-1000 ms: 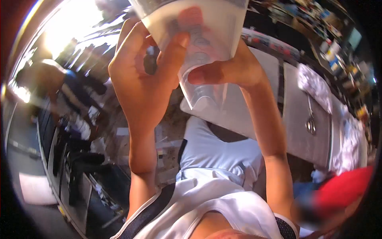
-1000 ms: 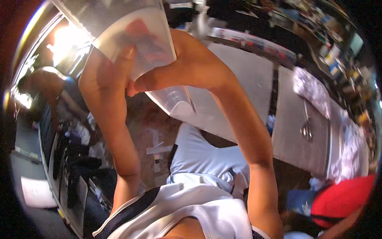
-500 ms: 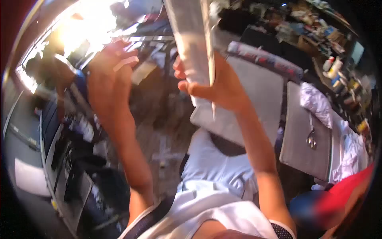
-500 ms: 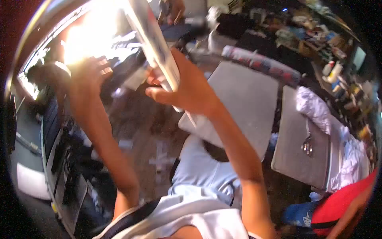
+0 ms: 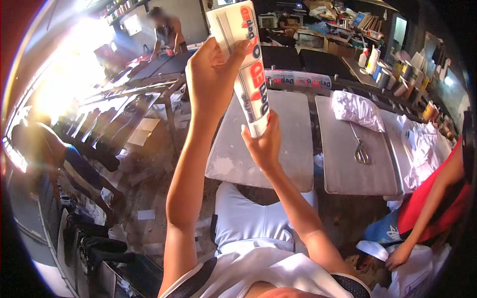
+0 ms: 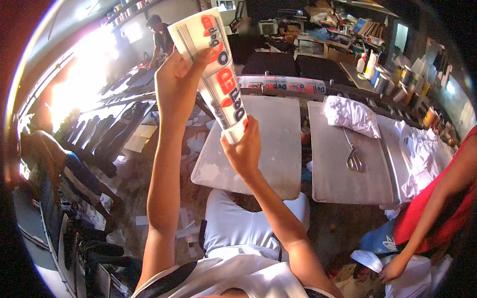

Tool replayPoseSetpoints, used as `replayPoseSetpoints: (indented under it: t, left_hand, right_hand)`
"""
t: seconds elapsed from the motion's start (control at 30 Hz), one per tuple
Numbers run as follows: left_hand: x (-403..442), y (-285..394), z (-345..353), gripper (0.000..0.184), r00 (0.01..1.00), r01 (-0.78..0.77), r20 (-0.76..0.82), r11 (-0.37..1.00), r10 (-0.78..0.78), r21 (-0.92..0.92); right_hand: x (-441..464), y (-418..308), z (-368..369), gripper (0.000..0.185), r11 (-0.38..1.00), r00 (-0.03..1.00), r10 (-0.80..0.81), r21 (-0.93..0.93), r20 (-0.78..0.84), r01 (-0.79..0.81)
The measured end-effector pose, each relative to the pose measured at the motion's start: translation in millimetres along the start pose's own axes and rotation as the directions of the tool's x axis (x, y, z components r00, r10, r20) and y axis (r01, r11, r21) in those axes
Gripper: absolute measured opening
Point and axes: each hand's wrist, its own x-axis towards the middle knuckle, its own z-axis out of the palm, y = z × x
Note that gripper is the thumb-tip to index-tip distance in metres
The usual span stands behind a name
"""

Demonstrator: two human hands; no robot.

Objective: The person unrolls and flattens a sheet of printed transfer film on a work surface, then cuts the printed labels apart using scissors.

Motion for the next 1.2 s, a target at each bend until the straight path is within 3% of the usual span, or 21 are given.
replayPoseSetpoints:
  t: [0.07,0.1,0.23,0.67,0.8,0.87,0.97,1.07,1.2]
  left_hand:
    - [-4,2,12,0.034,0.998,0.053,-0.015,0.995,-0.055,-0.085]
    - [-7,2,11,0.031,0.997,0.081,0.007,0.997,-0.081,0.008]
    - [-14,0,18,0.030,0.997,0.073,0.018,0.997,-0.073,0.025]
    - [3,-5,22,0.027,0.992,-0.094,-0.062,0.974,0.109,0.206]
    - [22,4,21,0.032,0.994,-0.102,0.029,0.841,0.102,0.532]
    - [17,18,34,0.023,0.999,-0.033,-0.019,0.939,0.043,0.342]
    - [13,10,38,0.019,0.995,-0.081,-0.023,0.934,0.095,0.347]
    - [9,13,40,0.011,0.999,0.038,0.001,0.988,-0.038,0.148]
    - [26,-21,30,0.030,0.985,-0.152,-0.031,0.931,0.172,0.333]
  right_hand:
    - [-4,7,0,0.066,1.000,1.000,0.007,0.010,-0.016,-0.006]
    - [-6,10,1,0.065,0.999,0.999,0.034,0.020,-0.010,-0.034]
    - [-6,12,-2,0.067,0.998,0.998,0.058,-0.008,0.001,-0.058]
    - [9,7,4,0.063,0.992,0.996,0.087,0.090,0.035,-0.090]
    - [24,9,2,0.058,0.988,0.992,0.056,0.135,0.110,-0.070]
    - [23,22,4,0.056,0.978,0.980,0.095,0.168,0.175,-0.124]
    - [17,31,-1,0.057,0.938,0.933,0.198,0.217,0.301,-0.269]
    - [16,28,-1,0.052,0.943,0.946,0.182,0.226,0.269,-0.246]
    - [12,38,7,0.054,0.968,0.973,0.092,0.210,0.213,-0.138]
